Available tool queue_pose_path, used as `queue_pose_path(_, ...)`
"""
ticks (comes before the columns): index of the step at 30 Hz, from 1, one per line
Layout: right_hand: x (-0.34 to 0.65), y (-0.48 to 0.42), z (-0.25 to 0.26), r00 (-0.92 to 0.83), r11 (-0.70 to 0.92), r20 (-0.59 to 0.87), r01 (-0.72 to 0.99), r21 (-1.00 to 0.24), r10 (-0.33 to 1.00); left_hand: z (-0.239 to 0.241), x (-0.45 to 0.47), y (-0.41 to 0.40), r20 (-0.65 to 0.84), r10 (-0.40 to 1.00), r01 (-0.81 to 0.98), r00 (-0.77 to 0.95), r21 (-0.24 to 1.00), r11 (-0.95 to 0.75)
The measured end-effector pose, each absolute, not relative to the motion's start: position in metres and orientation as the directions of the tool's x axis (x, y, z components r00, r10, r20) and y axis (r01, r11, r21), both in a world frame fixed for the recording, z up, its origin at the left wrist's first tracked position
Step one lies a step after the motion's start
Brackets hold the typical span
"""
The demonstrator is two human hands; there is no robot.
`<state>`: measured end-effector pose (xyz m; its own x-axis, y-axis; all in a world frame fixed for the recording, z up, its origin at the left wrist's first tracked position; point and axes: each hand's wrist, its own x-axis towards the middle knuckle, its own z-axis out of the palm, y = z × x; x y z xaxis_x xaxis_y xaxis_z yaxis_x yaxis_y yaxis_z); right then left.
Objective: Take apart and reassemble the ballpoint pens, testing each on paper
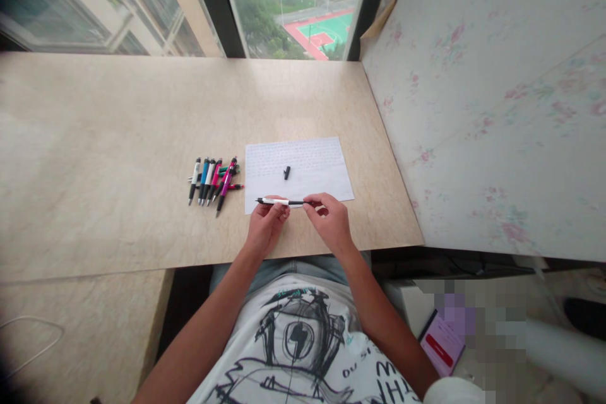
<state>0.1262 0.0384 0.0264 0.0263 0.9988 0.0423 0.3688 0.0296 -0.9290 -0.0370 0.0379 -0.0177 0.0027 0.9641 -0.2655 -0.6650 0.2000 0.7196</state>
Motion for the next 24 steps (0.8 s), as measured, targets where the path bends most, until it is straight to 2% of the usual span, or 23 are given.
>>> queue_pose_path(6, 0.1239, 0.0388, 0.0279, 0.030, -0.004, 0.007, 0.352, -0.936, 1.000, -0.0162, -0.0370, 0.0378, -0.288, 0.958, -0.667, -0.006, 0.715, 0.211)
queue_pose_path(13, 0.1270, 0.0411, 0.0269, 0.009, 0.026, 0.035, 0.486, -0.874, 0.999, -0.0153, -0.0363, 0.0368, -0.291, 0.957, -0.645, 0.003, 0.731, 0.224)
queue_pose_path(19, 0.1252, 0.0432, 0.0275, -0.079, 0.027, -0.003, 0.382, -0.924, 0.997, -0.0146, -0.0355, 0.0371, -0.294, 0.956, -0.657, -0.025, 0.725, 0.206)
queue_pose_path(24, 0.1246, 0.0443, 0.0292, -0.097, 0.055, 0.012, 0.457, -0.888, 0.995, -0.0126, -0.0358, 0.0380, -0.309, 0.951, -0.681, -0.035, 0.704, 0.203)
